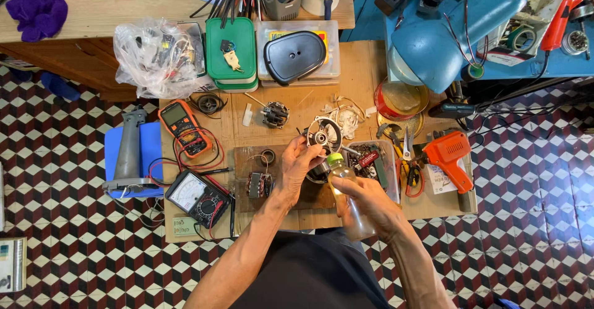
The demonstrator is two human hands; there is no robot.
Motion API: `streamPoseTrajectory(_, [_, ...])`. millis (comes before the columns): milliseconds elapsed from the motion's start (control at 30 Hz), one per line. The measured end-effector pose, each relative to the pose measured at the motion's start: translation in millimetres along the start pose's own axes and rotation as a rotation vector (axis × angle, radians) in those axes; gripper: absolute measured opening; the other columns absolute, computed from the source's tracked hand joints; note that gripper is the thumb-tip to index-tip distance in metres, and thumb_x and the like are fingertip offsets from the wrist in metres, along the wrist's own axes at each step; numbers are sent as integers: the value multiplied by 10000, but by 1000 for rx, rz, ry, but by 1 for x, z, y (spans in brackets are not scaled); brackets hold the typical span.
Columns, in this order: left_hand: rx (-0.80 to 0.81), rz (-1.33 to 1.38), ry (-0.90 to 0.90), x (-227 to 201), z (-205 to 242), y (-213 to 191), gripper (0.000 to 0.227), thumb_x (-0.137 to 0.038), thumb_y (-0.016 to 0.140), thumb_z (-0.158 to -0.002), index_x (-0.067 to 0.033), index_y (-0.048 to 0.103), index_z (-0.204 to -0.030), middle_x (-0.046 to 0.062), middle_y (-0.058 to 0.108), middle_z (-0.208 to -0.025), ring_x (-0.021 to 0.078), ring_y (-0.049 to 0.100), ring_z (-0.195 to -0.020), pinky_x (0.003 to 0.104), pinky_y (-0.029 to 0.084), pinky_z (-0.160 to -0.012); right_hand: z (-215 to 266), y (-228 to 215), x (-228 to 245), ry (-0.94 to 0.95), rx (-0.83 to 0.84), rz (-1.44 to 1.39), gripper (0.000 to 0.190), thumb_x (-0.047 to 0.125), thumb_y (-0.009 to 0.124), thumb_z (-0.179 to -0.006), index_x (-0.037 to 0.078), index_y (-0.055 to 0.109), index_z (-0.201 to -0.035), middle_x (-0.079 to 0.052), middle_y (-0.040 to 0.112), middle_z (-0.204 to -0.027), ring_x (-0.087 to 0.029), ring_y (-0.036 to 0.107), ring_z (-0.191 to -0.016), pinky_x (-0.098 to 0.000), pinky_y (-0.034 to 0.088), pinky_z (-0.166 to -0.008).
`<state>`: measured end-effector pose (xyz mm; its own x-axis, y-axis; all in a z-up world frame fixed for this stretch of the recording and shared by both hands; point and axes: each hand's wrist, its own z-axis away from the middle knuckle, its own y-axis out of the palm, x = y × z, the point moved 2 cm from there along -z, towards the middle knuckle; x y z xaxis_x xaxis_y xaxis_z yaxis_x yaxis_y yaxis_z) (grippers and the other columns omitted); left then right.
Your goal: The person uses a red heat gun to apply heat to a metal shaft held in the left hand, then sets the heat gun down and handles small components on the workbench. The person picks up a motor housing, applies liquid from a bottle to the shaft, and inserts the shaft into the housing while manipulating wires and parts on the table.
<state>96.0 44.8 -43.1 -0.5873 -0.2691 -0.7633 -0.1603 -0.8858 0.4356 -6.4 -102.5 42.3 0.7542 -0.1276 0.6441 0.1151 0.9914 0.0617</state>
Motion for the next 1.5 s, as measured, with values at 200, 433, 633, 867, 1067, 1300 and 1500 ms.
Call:
streamPoseTrajectory(200, [21, -13, -8, -8, 2, 2, 472, -190, 700, -893, -6, 581, -1311, 61, 686, -1113, 136, 662, -1012, 318, 559, -933, -11, 3, 6, 42, -10, 7, 508, 551, 710, -798, 53, 607, -813, -72, 621, -633, -139, 583, -486, -288, 466, -437])
streamPoseTrajectory(433, [25, 13, -20, -9, 3, -1, 537, -214, 703, -895, -4, 552, -1366, 80, 678, -1193, 155, 660, -1071, 334, 556, -963, -25, 4, 1, 64, -44, -14, 495, 539, 728, -803, 56, 624, -840, -58, 612, -657, -128, 577, -515, -288, 471, -464])
streamPoseTrajectory(633, [24, 36, -26, -5, 3, -5, 589, -231, 711, -895, -19, 517, -1410, 77, 674, -1219, 154, 656, -1089, 338, 553, -979, -30, 6, -3, 51, -66, 9, 515, 547, 712, -819, 36, 648, -822, -72, 626, -650, -138, 593, -506, -282, 485, -459])
streamPoseTrajectory(867, [11, 28, -43, -4, 5, -5, 588, -228, 714, -895, -13, 532, -1410, 70, 676, -1190, 152, 652, -1067, 340, 555, -966, -30, 6, -5, 86, -42, -32, 539, 544, 679, -836, 6, 683, -858, -86, 644, -637, -151, 606, -479, -284, 488, -431])
streamPoseTrajectory(1067, [34, -3, -47, -6, 8, -3, 571, -237, 700, -899, -25, 528, -1401, 71, 682, -1169, 146, 650, -1055, 335, 551, -972, -29, 5, -9, 77, -51, -103, 546, 522, 684, -853, -23, 685, -875, -101, 642, -622, -164, 604, -463, -291, 491, -416])
streamPoseTrajectory(1300, [13, 20, -65, -1, 7, -3, 482, -202, 702, -901, -25, 569, -1330, 50, 688, -1073, 127, 655, -988, 321, 568, -928, -27, 5, -11, 78, -37, -129, 537, 509, 681, -869, -27, 693, -843, -105, 656, -636, -161, 613, -471, -286, 501, -428])
streamPoseTrajectory(1500, [44, 60, -72, 5, 6, -4, 351, -190, 685, -932, -31, 610, -1235, 46, 687, -1013, 123, 658, -957, 324, 576, -935, -25, 6, -10, 77, -51, -167, 536, 509, 692, -862, -26, 695, -842, -106, 645, -620, -163, 603, -465, -289, 489, -416])
